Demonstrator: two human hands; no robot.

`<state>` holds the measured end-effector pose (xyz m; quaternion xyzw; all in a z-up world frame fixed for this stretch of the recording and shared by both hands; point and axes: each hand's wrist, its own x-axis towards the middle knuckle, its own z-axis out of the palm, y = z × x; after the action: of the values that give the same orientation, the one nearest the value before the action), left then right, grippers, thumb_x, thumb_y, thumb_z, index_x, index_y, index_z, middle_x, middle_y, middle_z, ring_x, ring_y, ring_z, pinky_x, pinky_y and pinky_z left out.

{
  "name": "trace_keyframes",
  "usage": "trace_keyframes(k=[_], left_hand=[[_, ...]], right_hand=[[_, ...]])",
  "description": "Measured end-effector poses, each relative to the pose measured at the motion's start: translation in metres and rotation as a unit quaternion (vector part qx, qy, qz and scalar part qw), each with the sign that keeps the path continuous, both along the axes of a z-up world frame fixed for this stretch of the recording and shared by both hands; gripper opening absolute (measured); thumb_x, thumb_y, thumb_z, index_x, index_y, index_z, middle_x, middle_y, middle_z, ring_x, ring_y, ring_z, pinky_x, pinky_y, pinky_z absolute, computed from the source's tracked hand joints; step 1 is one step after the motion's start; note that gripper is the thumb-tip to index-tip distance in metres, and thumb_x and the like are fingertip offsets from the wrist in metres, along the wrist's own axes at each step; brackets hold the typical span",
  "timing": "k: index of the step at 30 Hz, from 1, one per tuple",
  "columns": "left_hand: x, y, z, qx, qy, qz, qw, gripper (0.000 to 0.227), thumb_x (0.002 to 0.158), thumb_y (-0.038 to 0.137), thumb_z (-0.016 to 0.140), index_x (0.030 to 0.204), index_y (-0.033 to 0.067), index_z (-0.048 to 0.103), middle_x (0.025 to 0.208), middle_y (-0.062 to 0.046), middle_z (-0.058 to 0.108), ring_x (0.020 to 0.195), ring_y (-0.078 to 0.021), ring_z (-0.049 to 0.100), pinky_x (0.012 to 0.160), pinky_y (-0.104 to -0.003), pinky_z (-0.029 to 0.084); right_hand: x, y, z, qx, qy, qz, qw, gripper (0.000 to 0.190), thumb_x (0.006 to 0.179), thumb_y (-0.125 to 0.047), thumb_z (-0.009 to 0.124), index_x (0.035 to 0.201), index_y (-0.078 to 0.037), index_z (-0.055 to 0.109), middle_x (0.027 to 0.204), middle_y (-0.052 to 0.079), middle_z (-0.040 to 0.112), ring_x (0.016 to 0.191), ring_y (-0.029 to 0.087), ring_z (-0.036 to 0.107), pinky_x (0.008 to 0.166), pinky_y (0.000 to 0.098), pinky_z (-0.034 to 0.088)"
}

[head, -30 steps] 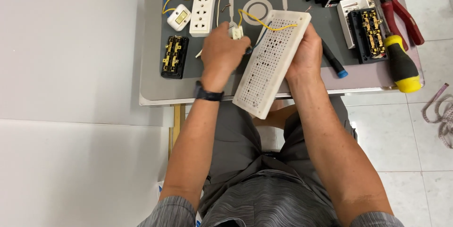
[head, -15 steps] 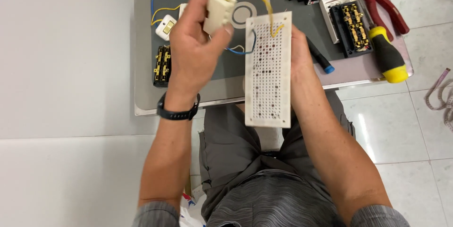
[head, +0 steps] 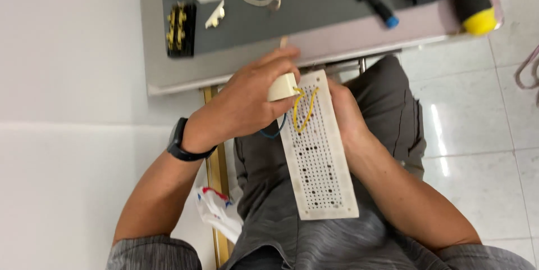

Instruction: The person assembles electrical components on a perforated board, using a screwdriver to tighten screws on a white socket and a black switch. They connect wires to the terminals and handle various electrical parts on a gray mat.

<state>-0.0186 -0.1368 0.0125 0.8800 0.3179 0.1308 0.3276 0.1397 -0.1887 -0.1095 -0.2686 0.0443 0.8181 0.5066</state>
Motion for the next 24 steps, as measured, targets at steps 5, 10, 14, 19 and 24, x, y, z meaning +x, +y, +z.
trace_keyframes(k=[5,10,14,19,24], left_hand=[[-0.001,-0.036,-0.016,-0.077,0.089,-0.017,0.993,0.02,0.083,0.018,0.066,0.099,0.0154,0.054,0.084,-0.002,0.07,0.072,-0.0232,0.064,0.063,-0.036,0.042],[0.007,-0.05,-0.016,-0.016,0.097,-0.062,0.993,0.027,0.085,0.021,0.069,0.105,0.0105,0.055,0.093,-0.007,0.069,0.079,-0.0269,0.063,0.065,-0.039,0.044],[0.008,-0.051,0.007,-0.019,0.054,-0.041,0.998,0.022,0.082,0.021,0.068,0.094,0.0134,0.052,0.087,-0.002,0.062,0.075,-0.0223,0.057,0.064,-0.035,0.039],[0.009,-0.053,0.021,-0.001,0.045,-0.091,0.995,0.028,0.083,0.018,0.076,0.097,0.0158,0.052,0.105,-0.001,0.059,0.087,-0.0183,0.06,0.068,-0.033,0.044],[0.01,-0.043,0.017,0.005,0.125,-0.084,0.989,0.023,0.084,0.024,0.07,0.099,0.0144,0.055,0.098,-0.002,0.062,0.083,-0.0222,0.058,0.066,-0.038,0.042]], right_hand=[[-0.006,-0.049,-0.009,-0.034,-0.007,0.019,0.999,0.019,0.081,-0.024,0.063,0.078,-0.005,0.065,0.071,0.011,0.066,0.062,0.024,0.064,0.059,0.0342,0.049],[0.001,-0.062,-0.004,-0.052,-0.017,0.026,0.998,0.018,0.082,-0.022,0.063,0.077,-0.006,0.064,0.068,0.01,0.065,0.06,0.023,0.063,0.057,0.0341,0.049],[0.012,-0.057,-0.016,-0.031,-0.124,-0.025,0.992,0.019,0.086,-0.018,0.059,0.076,-0.003,0.065,0.066,0.01,0.063,0.059,0.021,0.062,0.055,0.034,0.048],[0.015,-0.056,-0.029,-0.122,-0.191,-0.083,0.97,0.014,0.084,-0.015,0.064,0.073,-0.006,0.063,0.067,0.008,0.062,0.06,0.019,0.059,0.054,0.0328,0.046],[0.013,-0.057,-0.049,-0.139,-0.259,-0.03,0.955,0.017,0.086,-0.011,0.063,0.088,0.005,0.069,0.083,0.019,0.07,0.073,0.028,0.067,0.066,0.0389,0.055]])
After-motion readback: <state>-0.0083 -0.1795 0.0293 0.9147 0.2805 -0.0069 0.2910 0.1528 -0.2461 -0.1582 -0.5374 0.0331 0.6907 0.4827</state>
